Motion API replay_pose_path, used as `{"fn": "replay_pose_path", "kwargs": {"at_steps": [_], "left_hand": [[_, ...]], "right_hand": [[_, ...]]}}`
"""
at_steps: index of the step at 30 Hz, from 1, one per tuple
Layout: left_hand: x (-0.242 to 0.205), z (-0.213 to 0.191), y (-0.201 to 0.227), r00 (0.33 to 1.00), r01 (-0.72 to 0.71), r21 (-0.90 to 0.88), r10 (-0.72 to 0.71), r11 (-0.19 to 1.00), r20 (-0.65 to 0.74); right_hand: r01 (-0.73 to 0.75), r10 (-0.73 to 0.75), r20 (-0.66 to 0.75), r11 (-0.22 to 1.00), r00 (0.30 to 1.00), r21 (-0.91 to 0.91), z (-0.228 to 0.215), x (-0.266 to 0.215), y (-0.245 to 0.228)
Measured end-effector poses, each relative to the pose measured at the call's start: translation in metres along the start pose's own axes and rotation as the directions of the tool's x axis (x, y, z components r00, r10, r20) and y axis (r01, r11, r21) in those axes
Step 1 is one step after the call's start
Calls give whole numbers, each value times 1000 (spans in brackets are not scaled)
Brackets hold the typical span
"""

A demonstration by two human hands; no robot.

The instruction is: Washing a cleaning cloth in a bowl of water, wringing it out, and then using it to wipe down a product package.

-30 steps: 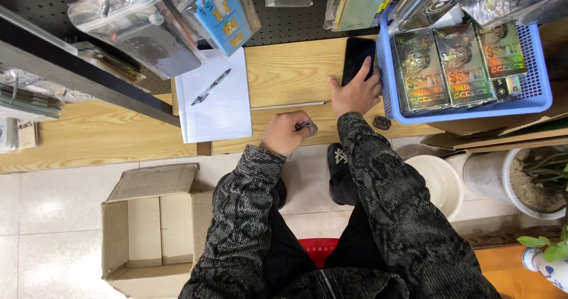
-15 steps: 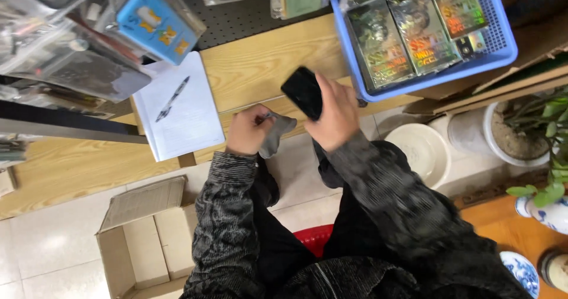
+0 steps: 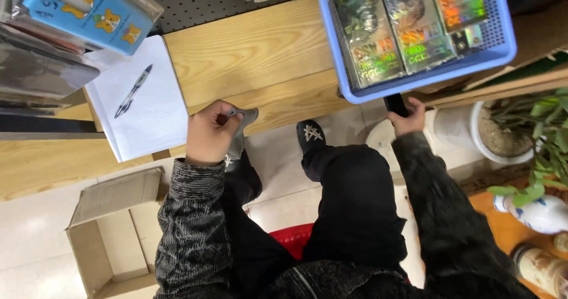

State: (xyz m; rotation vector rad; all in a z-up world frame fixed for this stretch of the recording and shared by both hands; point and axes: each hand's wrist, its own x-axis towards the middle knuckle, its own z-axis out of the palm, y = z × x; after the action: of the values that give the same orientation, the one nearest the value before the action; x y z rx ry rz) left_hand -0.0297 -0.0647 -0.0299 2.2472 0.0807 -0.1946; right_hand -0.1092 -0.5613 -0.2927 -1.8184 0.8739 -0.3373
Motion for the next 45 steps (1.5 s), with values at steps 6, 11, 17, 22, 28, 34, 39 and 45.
{"fn": "replay_pose_path", "kwargs": {"at_steps": [6, 11, 17, 22, 28, 34, 39, 45], "left_hand": [[-5, 2, -4, 999, -37, -41, 37, 998, 13], [0, -1, -3, 999, -37, -62, 39, 997, 28], [-2, 1, 8, 995, -70, -147, 80, 987, 62], [-4, -1, 12, 994, -76, -244, 93, 967, 57], [-16, -18, 26, 978, -194, -375, 209, 907, 1], [-28, -47, 49, 928, -361, -400, 369, 842, -61], [-20, -81, 64, 896, -432, -534, 413, 727, -164], [-8, -95, 24, 888, -426, -512, 234, 746, -397]], "right_hand": [[230, -218, 95, 962, 971, -146, 59, 16, 9], [327, -300, 220, 940, 928, -99, 93, 33, 22], [439, -393, 350, 896, 851, -62, 89, 31, 39], [551, -498, 426, 835, 755, 0, 83, 24, 34], [659, -608, 468, 749, 642, 70, 64, -8, -7], [537, -168, 911, 841, 376, -67, 32, -170, -346], [636, -270, 947, 765, 173, 102, 124, -175, -400], [380, -277, 827, 921, 489, 84, 199, -153, -284]]}}
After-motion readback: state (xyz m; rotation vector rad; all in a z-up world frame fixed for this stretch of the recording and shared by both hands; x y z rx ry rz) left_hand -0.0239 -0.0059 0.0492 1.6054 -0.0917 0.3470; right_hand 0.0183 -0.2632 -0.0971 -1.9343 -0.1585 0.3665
